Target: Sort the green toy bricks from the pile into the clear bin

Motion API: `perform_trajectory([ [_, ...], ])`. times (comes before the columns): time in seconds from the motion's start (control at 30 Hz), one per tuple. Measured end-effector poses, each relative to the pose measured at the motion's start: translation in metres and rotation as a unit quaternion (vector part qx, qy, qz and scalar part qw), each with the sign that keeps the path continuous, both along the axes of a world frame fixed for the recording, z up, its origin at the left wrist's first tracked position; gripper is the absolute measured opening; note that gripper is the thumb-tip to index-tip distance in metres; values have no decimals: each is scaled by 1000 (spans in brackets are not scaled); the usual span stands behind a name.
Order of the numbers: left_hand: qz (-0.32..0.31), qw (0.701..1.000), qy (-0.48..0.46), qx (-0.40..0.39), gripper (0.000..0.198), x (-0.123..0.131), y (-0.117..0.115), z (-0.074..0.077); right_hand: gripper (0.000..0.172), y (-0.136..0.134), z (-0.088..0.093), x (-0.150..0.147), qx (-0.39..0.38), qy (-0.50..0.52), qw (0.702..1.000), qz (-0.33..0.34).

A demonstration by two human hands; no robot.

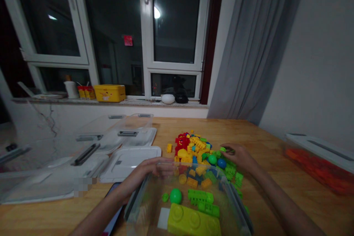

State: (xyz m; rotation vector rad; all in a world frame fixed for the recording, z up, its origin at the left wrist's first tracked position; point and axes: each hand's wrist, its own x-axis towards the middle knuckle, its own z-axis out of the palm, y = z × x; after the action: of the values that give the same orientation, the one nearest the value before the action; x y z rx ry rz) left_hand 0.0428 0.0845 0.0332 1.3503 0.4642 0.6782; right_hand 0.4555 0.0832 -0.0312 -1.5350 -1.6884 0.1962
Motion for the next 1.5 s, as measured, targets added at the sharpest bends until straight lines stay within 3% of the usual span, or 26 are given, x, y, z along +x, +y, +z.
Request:
perform_trajectory([
  [0.2,-21,1000,-17,-4,56,1,2,-2,43,-6,21,-17,32,177,984,-4],
  [0.4,-26,1000,-18,-1,56,-1,8,-9,43,-24,35,-51,-79,331,927,158],
  [0.57,-18,1000,-12,7,55,-2,7,-8,35,-40,38,-82,-116,332,890,288],
  [0.83,-10,1000,-12,2,56,3,1,-1,20,-50,44,-106,-118,266,892,347],
  [0.97,4,1000,1,-3,56,1,3,-4,21,-45,41,-103,-102,299,906,281],
  [1.13,-14,1000,-16,-5,57,2,4,-5,34,-21,31,-67,1,324,942,92],
  [1.27,-13,1000,-19,-18,57,1,5,-8,41,-8,21,-27,51,194,978,-52],
  [1.4,-14,1000,-22,-14,57,0,7,-13,36,-4,4,0,57,14,995,-80],
  [1.5,-13,1000,-20,-8,56,0,7,-12,34,-1,-8,8,20,-3,999,-38],
])
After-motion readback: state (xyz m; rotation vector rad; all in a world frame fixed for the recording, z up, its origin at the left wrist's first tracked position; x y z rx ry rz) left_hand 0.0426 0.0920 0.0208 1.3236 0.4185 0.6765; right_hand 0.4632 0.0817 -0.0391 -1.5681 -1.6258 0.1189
